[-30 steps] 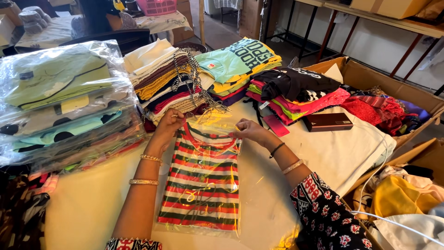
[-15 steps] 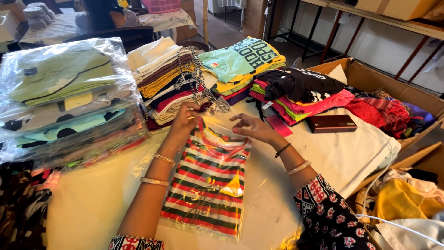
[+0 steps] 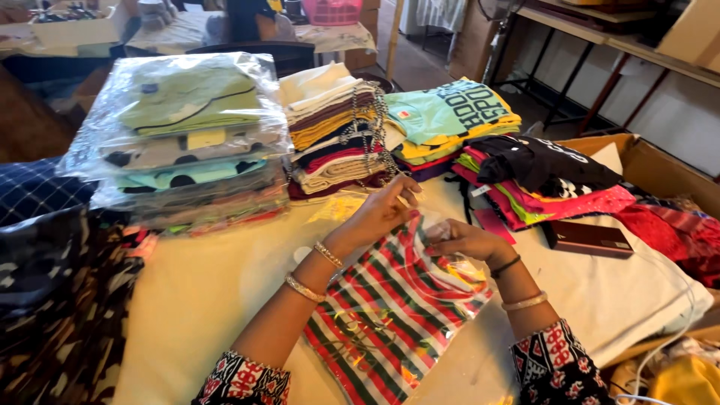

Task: The person places a folded polka-dot shirt into a clear plastic bag and stacks it on a pile of packaged clothes. They then retrieve a striped shirt from a cardboard box, place it into a new plastic bag, and seal it before stacking it on the pile.

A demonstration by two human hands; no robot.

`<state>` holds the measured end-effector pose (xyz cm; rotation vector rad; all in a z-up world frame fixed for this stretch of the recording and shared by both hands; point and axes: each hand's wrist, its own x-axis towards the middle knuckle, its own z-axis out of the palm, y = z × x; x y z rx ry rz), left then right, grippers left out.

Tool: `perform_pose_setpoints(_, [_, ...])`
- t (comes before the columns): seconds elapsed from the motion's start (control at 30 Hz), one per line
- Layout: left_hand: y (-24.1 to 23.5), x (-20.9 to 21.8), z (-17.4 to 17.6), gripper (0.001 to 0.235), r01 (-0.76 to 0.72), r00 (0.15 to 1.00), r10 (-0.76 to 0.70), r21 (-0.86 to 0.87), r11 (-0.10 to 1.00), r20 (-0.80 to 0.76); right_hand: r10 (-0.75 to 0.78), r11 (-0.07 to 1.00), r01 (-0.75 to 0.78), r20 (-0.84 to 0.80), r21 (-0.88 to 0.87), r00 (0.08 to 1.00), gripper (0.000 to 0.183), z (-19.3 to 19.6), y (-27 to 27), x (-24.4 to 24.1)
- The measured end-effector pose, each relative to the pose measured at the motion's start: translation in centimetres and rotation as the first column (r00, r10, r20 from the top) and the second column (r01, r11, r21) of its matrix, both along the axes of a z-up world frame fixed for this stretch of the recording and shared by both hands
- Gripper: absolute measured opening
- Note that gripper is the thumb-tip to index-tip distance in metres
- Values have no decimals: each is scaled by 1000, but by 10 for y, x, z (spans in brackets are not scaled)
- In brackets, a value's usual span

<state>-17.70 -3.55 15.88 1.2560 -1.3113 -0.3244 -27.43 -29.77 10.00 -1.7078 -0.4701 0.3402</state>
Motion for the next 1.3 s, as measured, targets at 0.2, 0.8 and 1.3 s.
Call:
perform_pose_setpoints(0.2, [55, 36, 38, 32, -350, 746, 400, -197, 916, 533, -440, 897, 431, -135, -96, 888, 14, -24, -34, 3])
perform_pose_setpoints(0.8, [213, 19, 125, 51, -877, -124, 765, -431, 214, 632, -639, 769, 634, 53, 81, 768, 22, 14, -49, -6])
perform_pose_setpoints(1.3, [178, 57, 93, 33, -906, 13, 738, -303, 294, 675, -728, 561, 400, 201, 725, 655, 9, 169, 78, 15])
